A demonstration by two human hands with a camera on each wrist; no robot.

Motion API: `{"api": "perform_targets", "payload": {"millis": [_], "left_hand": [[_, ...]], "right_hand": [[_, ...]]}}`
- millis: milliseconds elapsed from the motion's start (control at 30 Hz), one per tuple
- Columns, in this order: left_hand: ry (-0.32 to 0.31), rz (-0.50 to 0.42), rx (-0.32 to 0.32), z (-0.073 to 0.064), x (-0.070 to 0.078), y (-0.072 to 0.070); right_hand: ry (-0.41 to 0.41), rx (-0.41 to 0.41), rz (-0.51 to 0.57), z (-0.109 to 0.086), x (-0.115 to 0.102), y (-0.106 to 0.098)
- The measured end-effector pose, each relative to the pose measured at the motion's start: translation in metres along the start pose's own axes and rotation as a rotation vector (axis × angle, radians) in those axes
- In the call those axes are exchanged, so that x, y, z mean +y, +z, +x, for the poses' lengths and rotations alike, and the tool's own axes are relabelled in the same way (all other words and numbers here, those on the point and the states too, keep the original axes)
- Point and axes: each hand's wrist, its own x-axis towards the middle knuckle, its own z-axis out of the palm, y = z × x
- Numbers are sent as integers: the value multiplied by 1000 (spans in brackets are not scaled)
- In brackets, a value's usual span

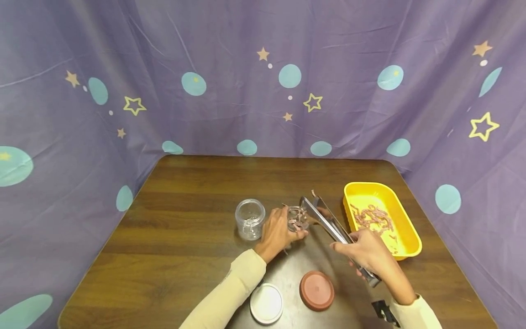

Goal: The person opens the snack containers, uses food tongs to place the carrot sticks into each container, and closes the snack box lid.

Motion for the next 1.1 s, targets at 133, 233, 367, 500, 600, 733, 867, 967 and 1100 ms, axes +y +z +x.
{"api": "perform_targets", "payload": {"millis": [133, 233, 367, 500, 600, 733, 867, 967, 1100], "left_hand": [[1, 0, -9, 0, 1, 1], [1, 0, -8, 1, 1, 1], [6, -2, 10, 1, 1, 1], [7, -11, 12, 0, 1, 0], [2, -23, 2, 0, 0, 1], [5, -28, 6, 1, 0, 1], [17, -16, 23, 1, -1, 2], [18, -11, 21, 0, 0, 2], [16, -16, 20, 0, 0, 2]], "right_hand": [[29, 13, 18, -4, 10, -9], [60, 22, 25, -7, 18, -19], [110, 54, 16, -12, 35, -33], [169, 87, -2, -17, 55, -48], [202, 104, -18, -21, 71, -59], [241, 127, -65, -24, 87, -66], [232, 136, -100, -24, 97, -67], [215, 128, -101, -23, 102, -64], [200, 108, -104, -21, 104, -60]]}}
